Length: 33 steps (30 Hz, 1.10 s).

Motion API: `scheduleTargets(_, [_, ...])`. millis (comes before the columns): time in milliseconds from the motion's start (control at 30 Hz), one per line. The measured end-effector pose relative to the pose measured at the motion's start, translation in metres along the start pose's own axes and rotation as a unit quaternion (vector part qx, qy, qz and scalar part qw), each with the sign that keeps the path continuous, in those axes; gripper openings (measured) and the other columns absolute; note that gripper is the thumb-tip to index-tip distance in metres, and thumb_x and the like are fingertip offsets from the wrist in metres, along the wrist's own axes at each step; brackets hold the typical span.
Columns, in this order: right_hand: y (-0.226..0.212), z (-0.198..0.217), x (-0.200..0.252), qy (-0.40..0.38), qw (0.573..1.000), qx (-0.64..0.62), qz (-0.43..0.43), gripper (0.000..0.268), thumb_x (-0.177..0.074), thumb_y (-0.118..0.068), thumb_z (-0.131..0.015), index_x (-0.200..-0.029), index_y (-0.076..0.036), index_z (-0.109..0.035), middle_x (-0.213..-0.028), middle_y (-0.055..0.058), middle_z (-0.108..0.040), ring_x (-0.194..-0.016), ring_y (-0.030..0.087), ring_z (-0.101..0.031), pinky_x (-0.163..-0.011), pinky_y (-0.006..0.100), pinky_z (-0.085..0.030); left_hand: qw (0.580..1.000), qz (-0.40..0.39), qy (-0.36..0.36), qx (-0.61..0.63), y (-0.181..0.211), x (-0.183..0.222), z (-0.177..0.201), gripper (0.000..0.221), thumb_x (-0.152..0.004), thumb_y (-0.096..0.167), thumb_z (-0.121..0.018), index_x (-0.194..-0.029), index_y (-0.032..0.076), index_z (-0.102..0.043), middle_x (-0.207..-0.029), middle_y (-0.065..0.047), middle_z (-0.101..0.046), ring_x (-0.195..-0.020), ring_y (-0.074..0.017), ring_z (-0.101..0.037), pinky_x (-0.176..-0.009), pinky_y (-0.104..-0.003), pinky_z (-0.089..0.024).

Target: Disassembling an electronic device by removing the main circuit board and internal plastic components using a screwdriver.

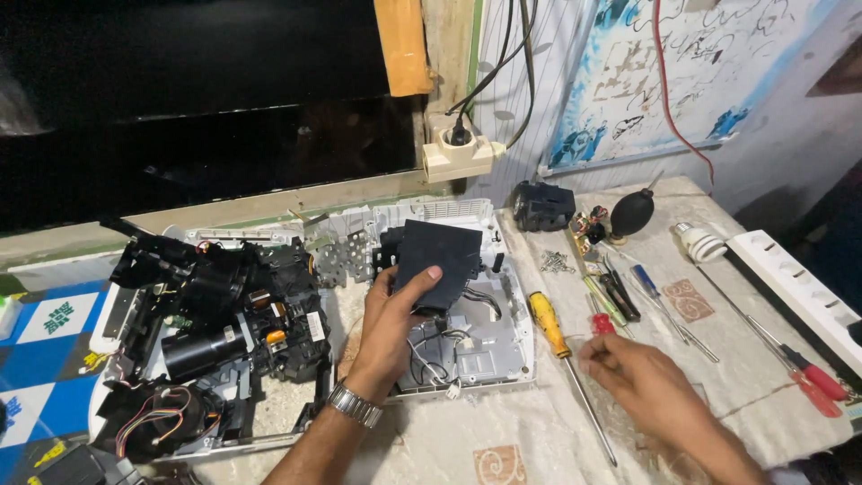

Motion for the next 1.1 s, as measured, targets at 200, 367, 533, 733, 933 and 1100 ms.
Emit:
scheduleTargets(200, [0.009,-0.018,0.034,-0.029,0.965,0.239,-0.105,0.020,-0.095,-0.046,-0.053,-0.107,-0.035,-0.065,-0.106,-0.017,-0.079,-0.102,0.010,-0.074,-0.082,0.032,-0.055,1.000,-0.006,-0.009,-0.027,-0.002,-0.002,0.000,0.080,-0.070,0.030,-0.075,-0.143,0.011,-0.049,-0.130,-0.009,-0.070,-0.108,-0.0227,-0.068,-0.082,-0.036,-0.056])
scheduleTargets(367, [0.004,-0.037,0.038,-0.032,0.950,0.280,-0.137,0.023,-0.094,-0.045,-0.058,-0.110,-0.029,-0.059,-0.124,-0.013,-0.066,-0.101,0.024,-0.073,-0.089,0.042,-0.053,0.998,0.002,0.003,-0.063,-0.005,-0.003,0.004,0.101,-0.065,0.038,-0.076,-0.154,0.013,-0.037,-0.152,-0.007,-0.055,-0.136,-0.0223,-0.055,-0.108,-0.040,-0.046])
scheduleTargets(533, [0.012,-0.007,0.031,0.000,0.954,0.250,-0.162,0.021,-0.083,-0.042,-0.062,-0.099,-0.030,-0.065,-0.109,-0.008,-0.078,-0.098,0.024,-0.073,-0.085,0.037,-0.051,0.998,0.005,-0.005,-0.070,-0.006,-0.002,0.007,0.104,-0.064,0.042,-0.075,-0.156,0.016,-0.034,-0.158,-0.009,-0.045,-0.140,-0.0244,-0.050,-0.111,-0.045,-0.045])
scheduleTargets(733, [-0.010,0.068,0.028,0.040,0.973,0.161,-0.162,0.012,-0.088,-0.023,-0.074,-0.097,-0.017,-0.077,-0.096,0.003,-0.082,-0.070,0.020,-0.080,-0.073,0.030,-0.054,0.997,0.002,-0.003,-0.081,-0.007,-0.005,0.008,0.107,-0.062,0.046,-0.076,-0.156,0.015,-0.034,-0.162,-0.008,-0.039,-0.145,-0.0246,-0.044,-0.120,-0.046,-0.036])
scheduleTargets(933, [-0.065,0.108,0.019,0.126,0.984,-0.051,-0.116,0.010,-0.099,-0.004,-0.070,-0.098,0.005,-0.072,-0.095,0.021,-0.080,-0.086,0.033,-0.076,-0.074,0.046,-0.056,0.997,0.009,-0.005,-0.080,-0.006,-0.004,0.006,0.100,-0.064,0.045,-0.075,-0.152,0.017,-0.039,-0.157,-0.007,-0.047,-0.140,-0.0229,-0.051,-0.116,-0.045,-0.041])
scheduleTargets(1100, [-0.089,0.108,-0.015,0.182,0.965,-0.187,0.009,0.006,-0.102,0.002,-0.067,-0.099,0.007,-0.064,-0.091,0.024,-0.075,-0.084,0.032,-0.074,-0.066,0.043,-0.053,0.996,0.011,-0.006,-0.090,-0.004,-0.001,0.007,0.102,-0.063,0.048,-0.074,-0.153,0.019,-0.037,-0.161,-0.007,-0.038,-0.143,-0.0233,-0.046,-0.118,-0.047,-0.040])
Point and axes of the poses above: each hand's wrist, its own x-axis away from the middle knuckle, its own z-axis out of the back of the hand, y = z × x, the point moved 9 cm from there along -x, towards the middle knuckle
